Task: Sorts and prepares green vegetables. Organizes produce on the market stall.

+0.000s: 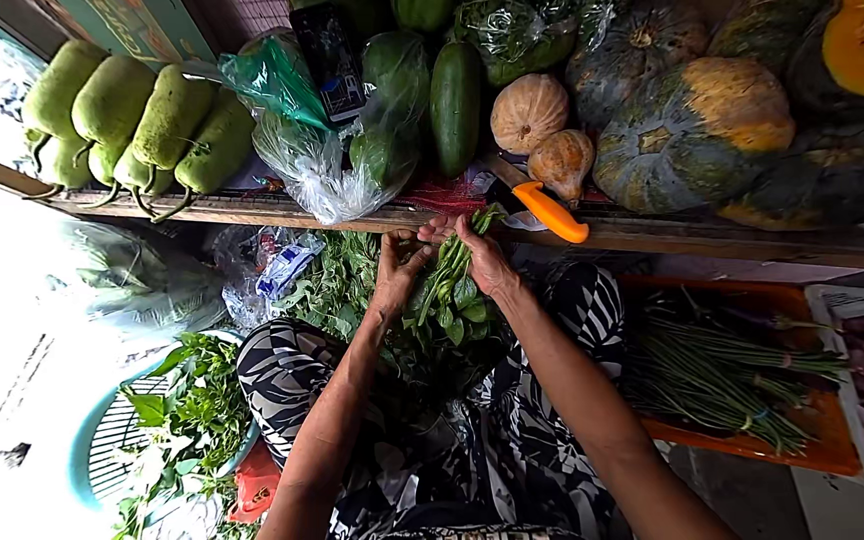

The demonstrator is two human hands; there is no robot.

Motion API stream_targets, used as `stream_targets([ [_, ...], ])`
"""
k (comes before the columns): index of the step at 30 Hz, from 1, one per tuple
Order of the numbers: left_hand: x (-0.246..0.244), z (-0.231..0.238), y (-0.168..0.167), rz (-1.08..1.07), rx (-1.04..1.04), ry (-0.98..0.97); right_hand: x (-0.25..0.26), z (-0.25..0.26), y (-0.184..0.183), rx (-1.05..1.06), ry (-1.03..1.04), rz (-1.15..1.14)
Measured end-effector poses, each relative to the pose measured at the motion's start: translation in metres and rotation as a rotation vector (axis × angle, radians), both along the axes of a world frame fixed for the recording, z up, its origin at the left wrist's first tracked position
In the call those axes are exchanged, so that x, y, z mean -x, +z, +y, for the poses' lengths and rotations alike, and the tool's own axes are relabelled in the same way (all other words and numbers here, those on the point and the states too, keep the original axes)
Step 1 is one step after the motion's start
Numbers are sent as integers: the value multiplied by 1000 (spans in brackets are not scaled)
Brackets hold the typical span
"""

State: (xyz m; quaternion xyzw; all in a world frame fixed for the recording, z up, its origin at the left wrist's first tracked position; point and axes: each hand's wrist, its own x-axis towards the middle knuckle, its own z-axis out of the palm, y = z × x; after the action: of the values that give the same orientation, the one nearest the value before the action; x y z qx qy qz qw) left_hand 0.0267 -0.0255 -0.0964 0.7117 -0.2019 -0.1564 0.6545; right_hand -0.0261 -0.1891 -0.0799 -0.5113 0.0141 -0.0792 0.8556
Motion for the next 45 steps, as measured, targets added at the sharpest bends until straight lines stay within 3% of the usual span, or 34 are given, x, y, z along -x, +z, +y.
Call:
stream_targets([
  [6,2,-4,2,21,-5,-44,0,3,-4,133,16,-97],
  [13,5,-6,2,-250,-164,-83,0,5,-6,276,58,-122],
  [17,3,-2,3,-209,-151,-87,0,0,-8,282,85,-129],
  [22,8,-4,10,-311,-314,-105,2,8,-6,215,-13,-46],
  [25,10,-5,7,-208,-422,-202,1,9,-11,180,-50,-30],
  [29,8,-11,2,-239,-538,-305,-3,15,-13,185,-105,104],
  [31,6,-7,-2,-174,-440,-372,-3,11,-10,265,-15,157],
  [34,-4,-5,-1,-31,-174,-449,-5,-11,-1,426,217,51],
  [37,-3,-3,1,79,35,-519,-7,-15,-2,459,289,16],
  [41,10,-6,-4,293,138,-429,-6,-1,-5,367,163,72],
  [45,17,1,11,426,158,-368,-8,-6,7,110,-53,111],
])
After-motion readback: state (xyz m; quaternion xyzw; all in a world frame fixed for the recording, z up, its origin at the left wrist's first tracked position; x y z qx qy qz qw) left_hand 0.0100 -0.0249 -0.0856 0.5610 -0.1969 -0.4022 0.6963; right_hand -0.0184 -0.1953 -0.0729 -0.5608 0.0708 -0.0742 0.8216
